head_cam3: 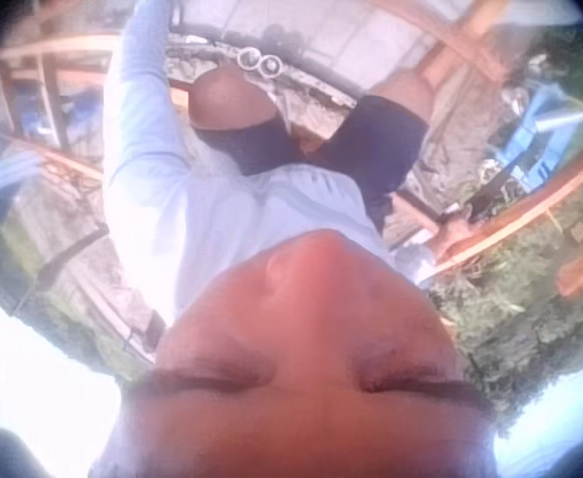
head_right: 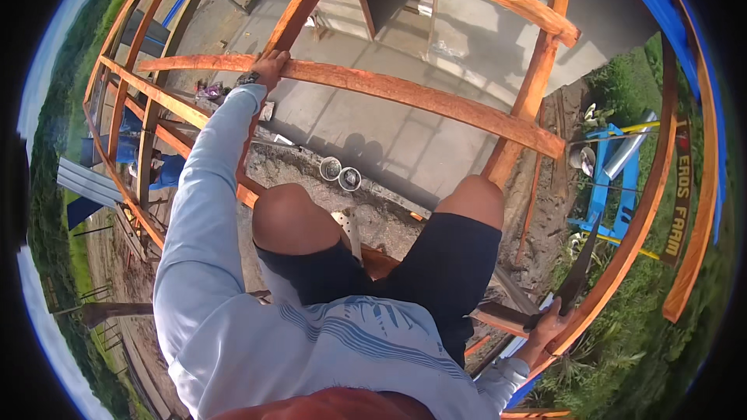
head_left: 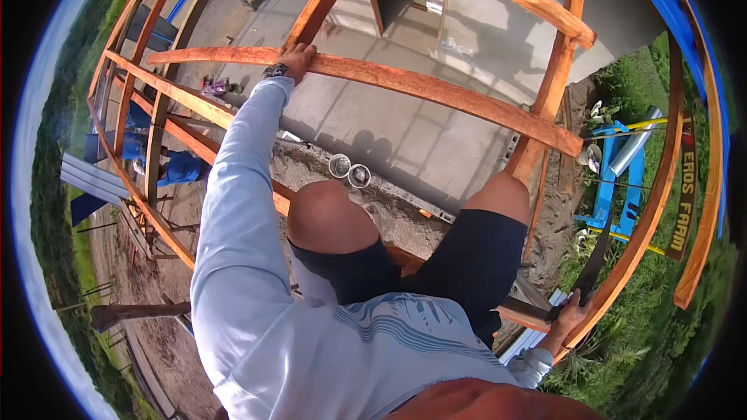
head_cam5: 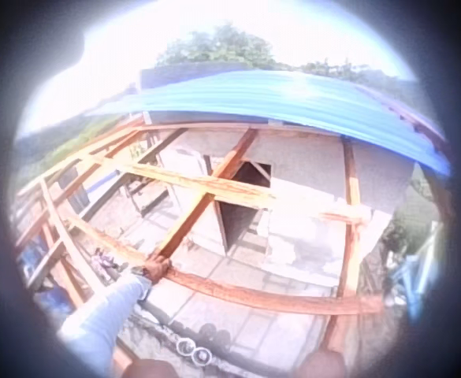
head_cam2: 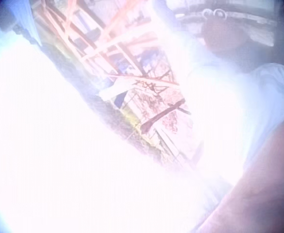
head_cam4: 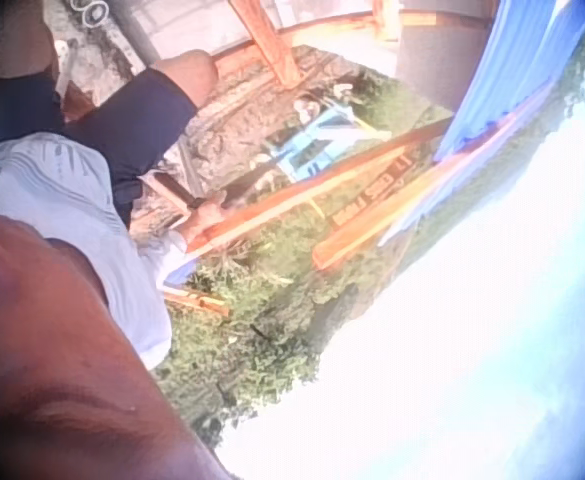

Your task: Assembling and securing the wooden frame for a roof on a small building.

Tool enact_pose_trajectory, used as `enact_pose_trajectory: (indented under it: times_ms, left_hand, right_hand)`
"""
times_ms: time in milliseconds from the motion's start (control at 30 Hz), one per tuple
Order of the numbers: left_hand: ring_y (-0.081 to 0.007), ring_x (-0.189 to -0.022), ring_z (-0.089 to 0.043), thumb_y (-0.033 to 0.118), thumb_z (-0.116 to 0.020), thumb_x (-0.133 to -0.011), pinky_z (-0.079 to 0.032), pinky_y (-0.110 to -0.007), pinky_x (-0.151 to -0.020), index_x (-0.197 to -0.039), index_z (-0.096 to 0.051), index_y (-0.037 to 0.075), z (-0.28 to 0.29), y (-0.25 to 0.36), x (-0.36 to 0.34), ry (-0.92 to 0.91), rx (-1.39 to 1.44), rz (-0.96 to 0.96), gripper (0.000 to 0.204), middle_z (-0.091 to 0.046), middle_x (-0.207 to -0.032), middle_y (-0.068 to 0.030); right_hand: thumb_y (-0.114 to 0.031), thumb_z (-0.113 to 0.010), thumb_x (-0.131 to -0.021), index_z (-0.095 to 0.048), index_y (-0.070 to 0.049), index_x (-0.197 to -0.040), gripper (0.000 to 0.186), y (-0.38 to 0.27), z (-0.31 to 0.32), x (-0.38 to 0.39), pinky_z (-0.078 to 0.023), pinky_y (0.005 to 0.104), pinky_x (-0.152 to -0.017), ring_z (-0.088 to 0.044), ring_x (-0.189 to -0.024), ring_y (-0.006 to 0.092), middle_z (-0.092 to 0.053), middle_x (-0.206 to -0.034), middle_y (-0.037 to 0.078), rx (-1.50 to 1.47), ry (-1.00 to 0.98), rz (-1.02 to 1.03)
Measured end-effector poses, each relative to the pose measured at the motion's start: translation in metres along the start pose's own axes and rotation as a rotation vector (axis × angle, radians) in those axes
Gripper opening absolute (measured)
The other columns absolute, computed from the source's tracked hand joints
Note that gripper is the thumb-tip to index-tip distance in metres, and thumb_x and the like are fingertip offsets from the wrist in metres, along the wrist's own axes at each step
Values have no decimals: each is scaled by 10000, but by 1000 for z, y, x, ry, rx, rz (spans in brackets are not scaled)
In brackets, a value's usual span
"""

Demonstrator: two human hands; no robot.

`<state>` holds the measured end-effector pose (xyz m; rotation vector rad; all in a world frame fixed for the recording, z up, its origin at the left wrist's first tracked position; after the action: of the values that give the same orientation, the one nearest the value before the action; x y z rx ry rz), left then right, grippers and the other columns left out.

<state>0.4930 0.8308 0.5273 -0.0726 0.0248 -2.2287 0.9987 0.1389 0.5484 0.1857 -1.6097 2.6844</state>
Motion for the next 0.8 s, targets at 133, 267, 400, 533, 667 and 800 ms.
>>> enact_pose_trajectory:
  times_ms: [133,267,400,533,667,800]
  left_hand:
    - [-317,-1183,-403,283,-752,-682,-274,-577,-968,-1304,-345,130,8,-60,37,-181,-337,432,758,-441,-1246,-123]
    - [-299,-1295,-312,267,-843,-539,-243,-514,-1051,-1379,-283,181,-8,112,12,-126,139,-180,1014,-380,-1343,-102]
    - [-271,-1128,-468,282,-739,-668,-370,-456,-936,-1183,-435,131,-25,138,2,-278,-84,-78,617,-510,-1141,-87]
    - [-271,-1066,-505,254,-727,-660,-366,-420,-924,-1093,-477,103,-19,104,26,-156,11,-172,522,-536,-1052,-92]
    - [-250,-1084,-501,374,-743,-668,-324,-426,-968,-1096,-489,116,-19,104,37,-175,58,-211,561,-549,-1046,-70]
    - [-232,-1104,-479,381,-735,-672,-275,-523,-981,-1098,-475,134,-29,110,22,-113,-78,-315,557,-547,-1051,-40]
  right_hand:
    - [-155,-614,-825,-456,26,-1118,380,-25,-34,8,-327,233,-406,-435,-445,74,-476,-558,-6,69,-93,34]
    - [-139,-617,-825,-479,23,-1111,357,-30,-44,4,-346,236,-424,-443,-461,73,-488,-587,-9,12,-63,25]
    - [-143,-603,-842,-481,12,-1120,341,-47,-64,-4,-357,242,-434,-450,-471,85,-493,-614,3,-12,-158,100]
    - [-169,-605,-849,-381,34,-1276,523,-58,-82,16,-358,238,-448,-451,-494,86,-497,-625,5,42,-288,137]
    - [-175,-584,-862,-358,77,-1300,553,-49,-53,0,-365,242,-458,-462,-527,116,-542,-718,66,160,-203,192]
    - [-175,-560,-879,-406,73,-1254,475,-61,-42,22,-408,256,-557,-496,-633,132,-593,-859,103,131,-240,206]
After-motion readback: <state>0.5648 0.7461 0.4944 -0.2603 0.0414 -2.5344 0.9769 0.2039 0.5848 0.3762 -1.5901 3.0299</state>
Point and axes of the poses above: each hand's wrist, its own x-axis away from the middle knuckle, its own z-axis out of the back of the hand, y = z × x, the point moved 5 cm from there along -x, towards the middle knuckle
